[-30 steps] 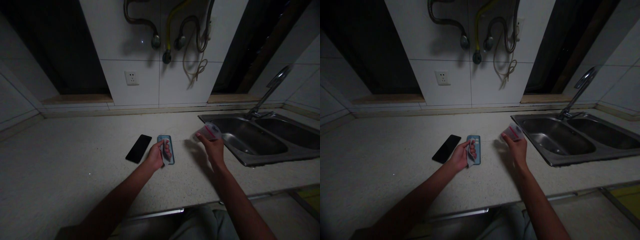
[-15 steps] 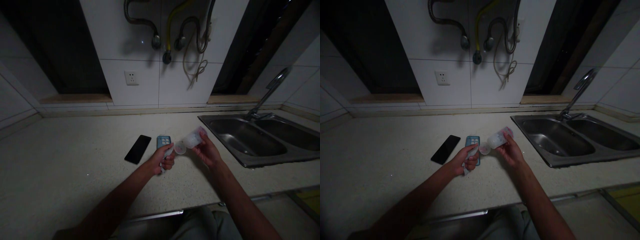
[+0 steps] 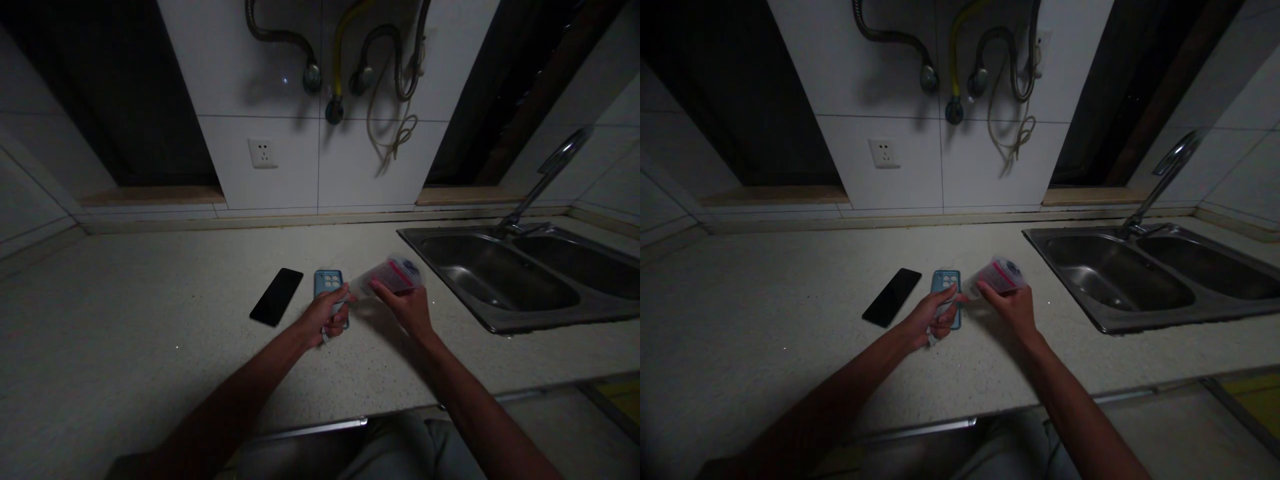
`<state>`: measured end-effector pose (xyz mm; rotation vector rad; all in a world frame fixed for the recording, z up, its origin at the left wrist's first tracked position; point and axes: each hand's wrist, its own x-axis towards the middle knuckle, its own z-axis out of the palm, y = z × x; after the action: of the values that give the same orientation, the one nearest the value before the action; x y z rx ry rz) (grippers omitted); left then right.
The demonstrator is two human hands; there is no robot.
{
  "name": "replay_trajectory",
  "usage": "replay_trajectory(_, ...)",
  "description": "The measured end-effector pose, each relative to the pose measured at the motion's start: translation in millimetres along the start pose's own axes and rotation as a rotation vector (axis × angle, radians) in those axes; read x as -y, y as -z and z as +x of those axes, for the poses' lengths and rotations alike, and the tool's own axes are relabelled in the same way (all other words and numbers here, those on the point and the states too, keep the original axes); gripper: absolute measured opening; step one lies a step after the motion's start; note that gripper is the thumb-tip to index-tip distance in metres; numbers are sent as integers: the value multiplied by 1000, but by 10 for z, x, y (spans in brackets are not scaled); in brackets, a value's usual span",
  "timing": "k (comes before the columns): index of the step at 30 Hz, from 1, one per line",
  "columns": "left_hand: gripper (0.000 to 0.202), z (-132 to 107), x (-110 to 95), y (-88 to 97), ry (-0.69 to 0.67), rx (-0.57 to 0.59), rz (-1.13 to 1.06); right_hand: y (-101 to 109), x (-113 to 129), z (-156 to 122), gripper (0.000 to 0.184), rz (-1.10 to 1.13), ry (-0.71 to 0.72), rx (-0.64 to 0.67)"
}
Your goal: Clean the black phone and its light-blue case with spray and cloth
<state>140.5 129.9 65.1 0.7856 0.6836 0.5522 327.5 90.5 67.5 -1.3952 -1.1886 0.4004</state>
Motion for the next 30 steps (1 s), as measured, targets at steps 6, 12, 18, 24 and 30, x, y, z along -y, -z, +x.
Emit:
replay_trajectory(6,29,-15,82,-42,-98,-51,218,-18,35,9,26,-95,226,61)
replay_trajectory(12,31,-27,138,-56,-154,-99,318,-37,94,30,22,-149,315,104)
replay_trajectory(18,53,-57,118,-83,-106,-26,279,5,20,127,40,-145,21,57)
replay_trajectory(24,55,-24,63,-35,-144,-19,267,236,-261,366,48,-405,56,-156)
replay_trajectory(30,43,56,-17,95,-293,-191,212,529,-484,472,51,-589,-142,-170)
